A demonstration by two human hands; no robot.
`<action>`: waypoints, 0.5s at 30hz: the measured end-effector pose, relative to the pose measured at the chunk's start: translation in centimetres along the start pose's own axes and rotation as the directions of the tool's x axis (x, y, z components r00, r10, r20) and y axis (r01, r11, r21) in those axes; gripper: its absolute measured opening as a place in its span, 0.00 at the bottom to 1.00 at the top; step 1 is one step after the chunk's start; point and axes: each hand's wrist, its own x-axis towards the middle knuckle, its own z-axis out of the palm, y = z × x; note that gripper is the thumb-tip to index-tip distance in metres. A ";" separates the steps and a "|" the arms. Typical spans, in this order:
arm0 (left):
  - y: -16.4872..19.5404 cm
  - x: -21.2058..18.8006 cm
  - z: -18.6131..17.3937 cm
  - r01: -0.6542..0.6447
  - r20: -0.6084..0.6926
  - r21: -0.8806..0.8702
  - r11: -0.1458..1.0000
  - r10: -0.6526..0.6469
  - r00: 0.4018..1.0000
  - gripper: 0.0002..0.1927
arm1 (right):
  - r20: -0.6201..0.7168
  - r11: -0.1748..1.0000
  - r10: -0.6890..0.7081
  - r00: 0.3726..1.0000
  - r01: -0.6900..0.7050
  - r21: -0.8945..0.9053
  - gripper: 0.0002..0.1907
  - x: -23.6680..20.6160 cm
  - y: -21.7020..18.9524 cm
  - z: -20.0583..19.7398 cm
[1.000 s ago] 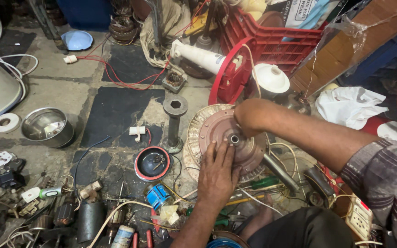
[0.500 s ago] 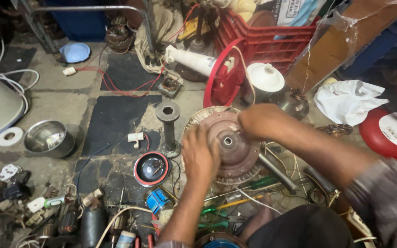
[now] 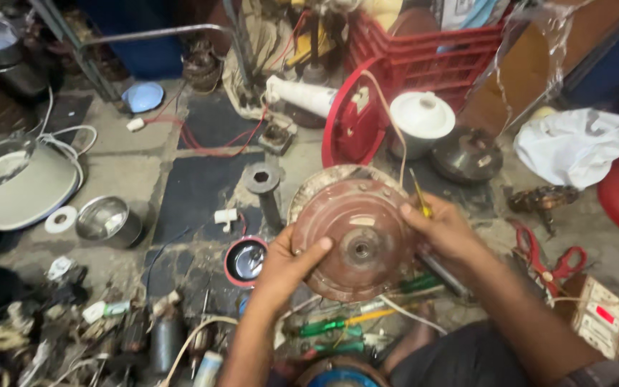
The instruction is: The person sits on the floor of a cluttered repair workshop and works on a fan motor. They pry at the motor housing cover with a screwdriver, wipe the housing with a cloth, tap the rotor shaft with a hammer, and fit the copper-wound rotor into the housing, handling the motor parts by hand throughout.
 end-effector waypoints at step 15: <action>-2.9 -8.3 0.9 0.178 0.202 -0.616 0.767 -0.065 0.977 0.19 | 0.229 0.364 -0.648 0.726 0.560 -0.744 0.17 -5.0 -8.2 8.1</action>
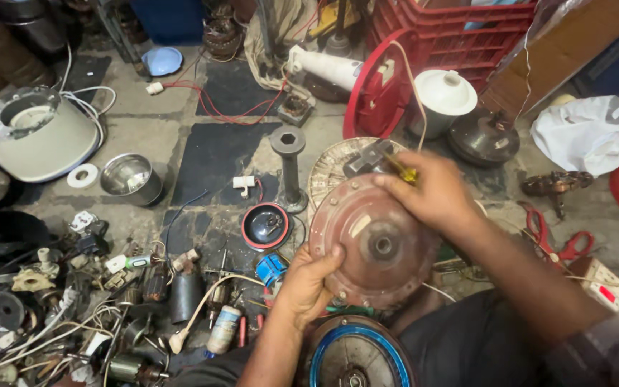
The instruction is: The person sits on the floor of a cluttered repair workshop and works on a fan motor. They pry at the motor housing cover with a screwdriver, wipe the housing with a cloth, tap the rotor shaft with a hammer, and fit the copper-wound rotor into the housing, handling the motor parts by hand throughout.
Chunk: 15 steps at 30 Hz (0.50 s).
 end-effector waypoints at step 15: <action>-0.3 0.6 0.2 -0.200 -0.135 0.207 0.958 0.230 0.964 0.14 | -0.172 0.978 0.090 0.981 -0.054 0.201 0.16 -5.1 -6.7 3.3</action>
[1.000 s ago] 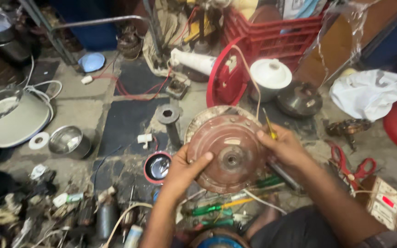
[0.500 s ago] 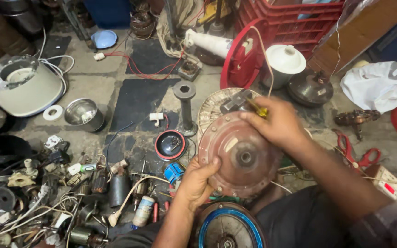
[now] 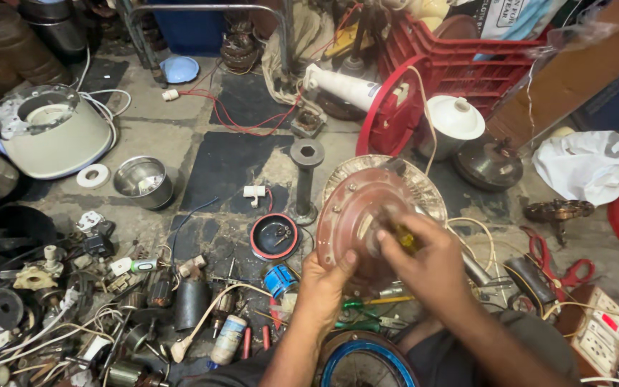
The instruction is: The person sits on the floor of a cluttered repair workshop and works on a fan motor. They pry at the motor housing cover with a screwdriver, wipe the housing with a cloth, tap the rotor shaft with a hammer, and fit the copper-wound rotor into the housing, handling the motor parts by hand throughout.
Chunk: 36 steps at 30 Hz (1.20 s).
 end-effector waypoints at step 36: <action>-0.5 0.8 -0.9 -0.112 -0.001 0.056 0.992 0.112 0.994 0.17 | 0.343 0.960 -0.003 0.939 0.099 -0.262 0.15 1.5 -2.0 -4.1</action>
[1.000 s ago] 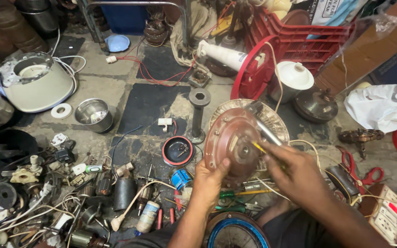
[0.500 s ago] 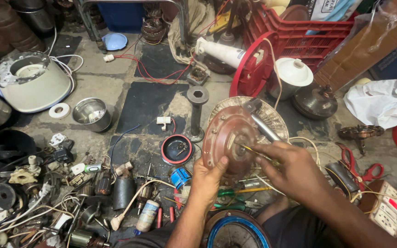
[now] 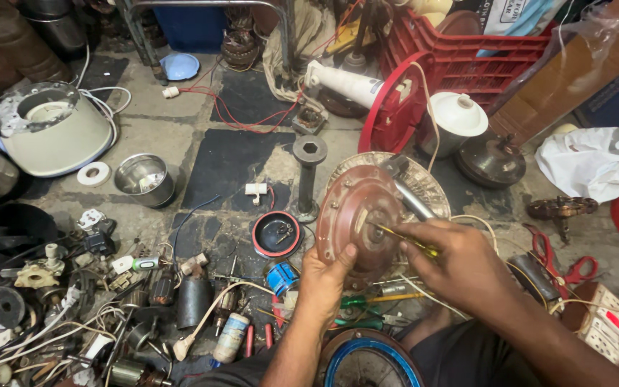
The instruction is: The person sits on the floor of a cluttered repair workshop and works on a fan motor. They pry at the motor housing cover with a screwdriver, wipe the housing with a cloth, tap the rotor shaft with a hammer, and fit the copper-wound rotor into the housing, handling the motor parts by hand throughout.
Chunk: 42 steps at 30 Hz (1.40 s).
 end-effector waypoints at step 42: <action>-0.6 0.7 -1.7 -0.046 0.065 0.432 0.901 0.020 0.998 0.14 | 0.646 0.731 0.368 0.669 -0.637 0.243 0.20 3.4 8.9 2.6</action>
